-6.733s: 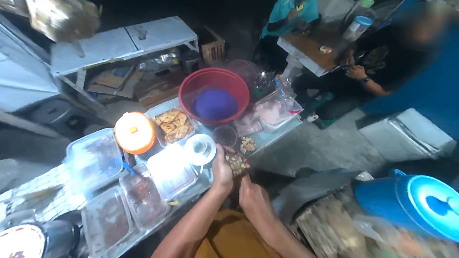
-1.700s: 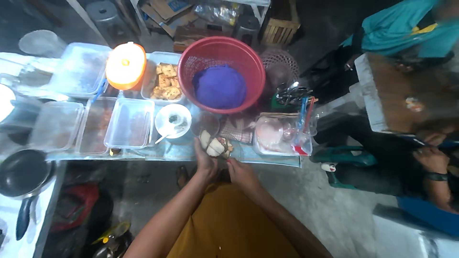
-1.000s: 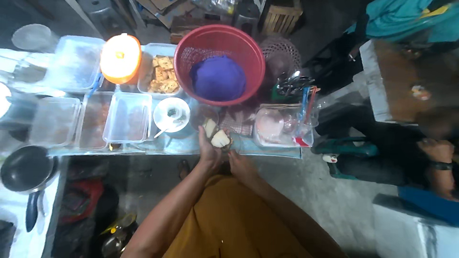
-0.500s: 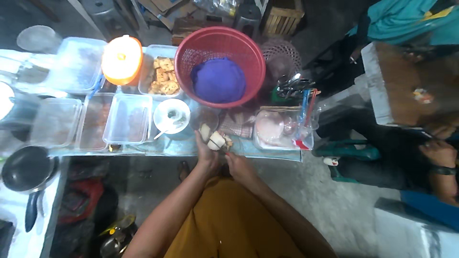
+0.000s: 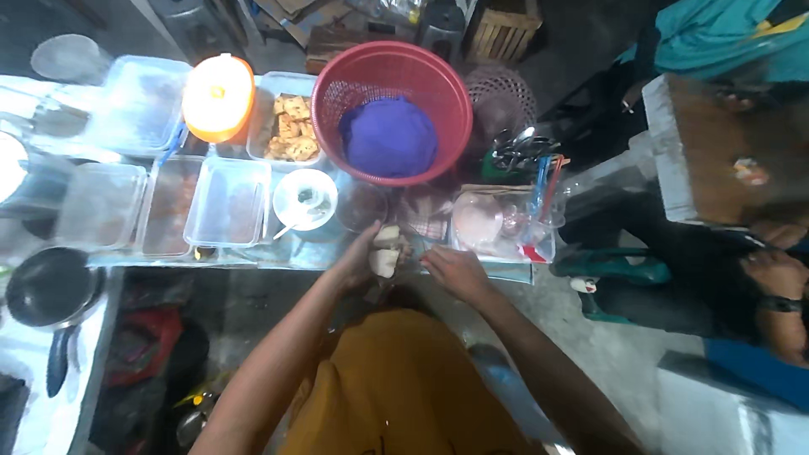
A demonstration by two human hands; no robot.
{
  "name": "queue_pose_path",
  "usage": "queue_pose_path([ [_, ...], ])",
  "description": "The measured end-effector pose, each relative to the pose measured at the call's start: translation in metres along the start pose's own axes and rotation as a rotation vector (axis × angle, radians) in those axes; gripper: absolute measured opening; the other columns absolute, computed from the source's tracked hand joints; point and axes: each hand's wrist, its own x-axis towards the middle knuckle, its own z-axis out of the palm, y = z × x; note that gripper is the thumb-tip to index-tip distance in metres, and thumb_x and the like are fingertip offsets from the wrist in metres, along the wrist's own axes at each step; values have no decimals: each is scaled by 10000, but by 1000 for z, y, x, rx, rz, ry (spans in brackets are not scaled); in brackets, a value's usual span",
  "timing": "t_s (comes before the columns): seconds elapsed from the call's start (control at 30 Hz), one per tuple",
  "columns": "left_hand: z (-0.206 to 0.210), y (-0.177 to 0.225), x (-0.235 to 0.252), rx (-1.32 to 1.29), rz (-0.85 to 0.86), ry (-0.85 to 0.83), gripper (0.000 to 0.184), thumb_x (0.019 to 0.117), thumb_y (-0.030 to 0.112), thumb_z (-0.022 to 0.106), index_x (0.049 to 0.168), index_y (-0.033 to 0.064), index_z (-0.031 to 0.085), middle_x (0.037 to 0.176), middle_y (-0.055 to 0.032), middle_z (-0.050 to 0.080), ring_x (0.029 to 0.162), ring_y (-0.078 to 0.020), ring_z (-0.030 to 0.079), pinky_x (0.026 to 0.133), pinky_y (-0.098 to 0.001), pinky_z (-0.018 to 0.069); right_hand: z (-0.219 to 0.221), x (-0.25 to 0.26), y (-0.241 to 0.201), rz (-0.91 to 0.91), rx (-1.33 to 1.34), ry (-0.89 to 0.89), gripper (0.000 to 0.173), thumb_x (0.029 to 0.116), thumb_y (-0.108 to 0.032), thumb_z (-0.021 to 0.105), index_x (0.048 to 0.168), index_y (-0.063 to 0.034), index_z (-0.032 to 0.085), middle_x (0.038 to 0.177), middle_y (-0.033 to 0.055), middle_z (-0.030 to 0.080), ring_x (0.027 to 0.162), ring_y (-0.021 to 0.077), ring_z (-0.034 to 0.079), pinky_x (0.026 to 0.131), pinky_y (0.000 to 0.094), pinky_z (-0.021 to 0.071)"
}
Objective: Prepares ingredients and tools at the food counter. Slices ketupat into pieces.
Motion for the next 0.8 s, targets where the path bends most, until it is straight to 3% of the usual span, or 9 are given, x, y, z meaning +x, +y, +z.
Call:
queue_pose_path([
  [0.17, -1, -2, 3, 62, -41, 17, 687, 1053, 646, 268, 1262, 84, 603, 1035, -139, 714, 930, -264, 710, 808, -442, 602, 1, 3, -13, 28, -58, -131, 391, 1114, -352, 373, 1215, -113, 665, 1103, 120, 716, 943, 313, 731, 743, 499, 593],
  [0.37, -1, -5, 7, 44, -53, 31, 702, 1044, 664, 280, 1259, 75, 597, 1024, -149, 709, 917, -268, 708, 808, -444, 602, 12, 1, -17, 15, -81, -100, 377, 1108, -338, 384, 1154, -94, 667, 1030, 116, 710, 871, 303, 730, 676, 475, 589],
  [0.8, 10, -7, 7, 98, -72, 29, 699, 1044, 667, 269, 1269, 91, 595, 1029, -136, 706, 903, -256, 705, 781, -429, 602, 16, -2, -23, 100, -40, -168, 344, 1118, -273, 376, 1189, -66, 642, 1083, 143, 707, 899, 335, 731, 727, 498, 591],
])
